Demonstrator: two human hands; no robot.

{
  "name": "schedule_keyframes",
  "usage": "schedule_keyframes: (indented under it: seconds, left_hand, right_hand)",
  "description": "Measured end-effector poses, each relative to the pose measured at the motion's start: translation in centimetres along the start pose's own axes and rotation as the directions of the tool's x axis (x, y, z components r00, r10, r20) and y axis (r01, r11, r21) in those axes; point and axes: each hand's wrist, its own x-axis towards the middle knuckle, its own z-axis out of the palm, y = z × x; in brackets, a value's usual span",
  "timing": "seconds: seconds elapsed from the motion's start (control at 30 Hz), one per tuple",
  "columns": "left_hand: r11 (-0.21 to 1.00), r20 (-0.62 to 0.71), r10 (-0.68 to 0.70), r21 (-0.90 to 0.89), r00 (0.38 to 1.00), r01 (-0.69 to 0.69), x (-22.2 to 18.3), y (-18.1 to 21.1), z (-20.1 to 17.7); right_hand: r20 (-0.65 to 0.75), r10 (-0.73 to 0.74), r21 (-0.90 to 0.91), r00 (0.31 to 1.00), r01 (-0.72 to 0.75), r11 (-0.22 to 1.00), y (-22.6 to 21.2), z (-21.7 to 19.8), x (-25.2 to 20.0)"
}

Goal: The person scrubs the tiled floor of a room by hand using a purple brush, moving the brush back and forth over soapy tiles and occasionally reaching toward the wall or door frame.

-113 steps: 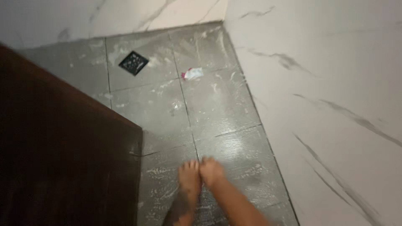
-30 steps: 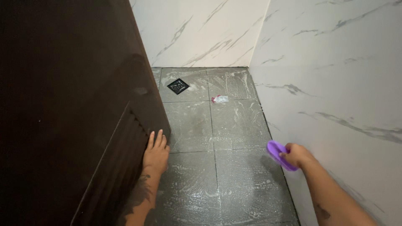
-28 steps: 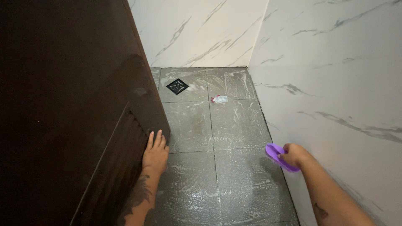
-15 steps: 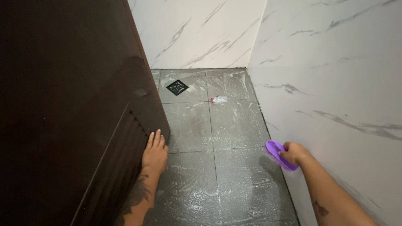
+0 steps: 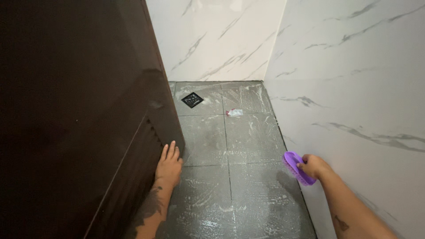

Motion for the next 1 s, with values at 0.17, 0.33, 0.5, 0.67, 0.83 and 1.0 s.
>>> schedule_keyframes:
  seconds: [0.17, 0.33, 0.5, 0.67, 0.83, 1.0]
  left_hand:
    - [1.0, 0.014, 0.009, 0.012, 1.0, -0.009, -1.7, -0.3, -2.5]
    - [1.0, 0.045, -0.008, 0.021, 0.999, 0.007, -1.4, -0.3, -1.6]
    - [1.0, 0.041, -0.014, -0.004, 0.999, 0.014, -1.7, -0.4, -2.1]
    - [1.0, 0.022, -0.015, 0.001, 1.0, 0.015, -1.7, -0.3, -2.0]
    - [1.0, 0.029, -0.008, 0.009, 1.0, 0.007, -1.0, -0.4, -0.7]
    - [1.0, 0.029, -0.008, 0.016, 1.0, 0.007, -0.9, -0.4, -0.5]
  right_hand:
    - [-0.024, 0.04, -0.017, 0.999, -0.041, 0.999, 0.1, 0.0, -0.1]
    - [-0.013, 0.034, -0.008, 0.999, -0.035, 0.999, 0.6, -0.4, -1.1]
    - [-0.018, 0.01, -0.048, 1.0, -0.011, 0.999, 0.6, -0.5, -0.6]
    - [-0.011, 0.003, -0.04, 1.0, -0.004, 0.999, 0.5, -0.2, -0.5]
    - [0.007, 0.02, -0.02, 1.0, -0.02, 1.0, 0.5, -0.1, -0.4]
    - [0.001, 0.031, -0.012, 1.0, -0.031, 0.999, 0.4, -0.1, -0.5]
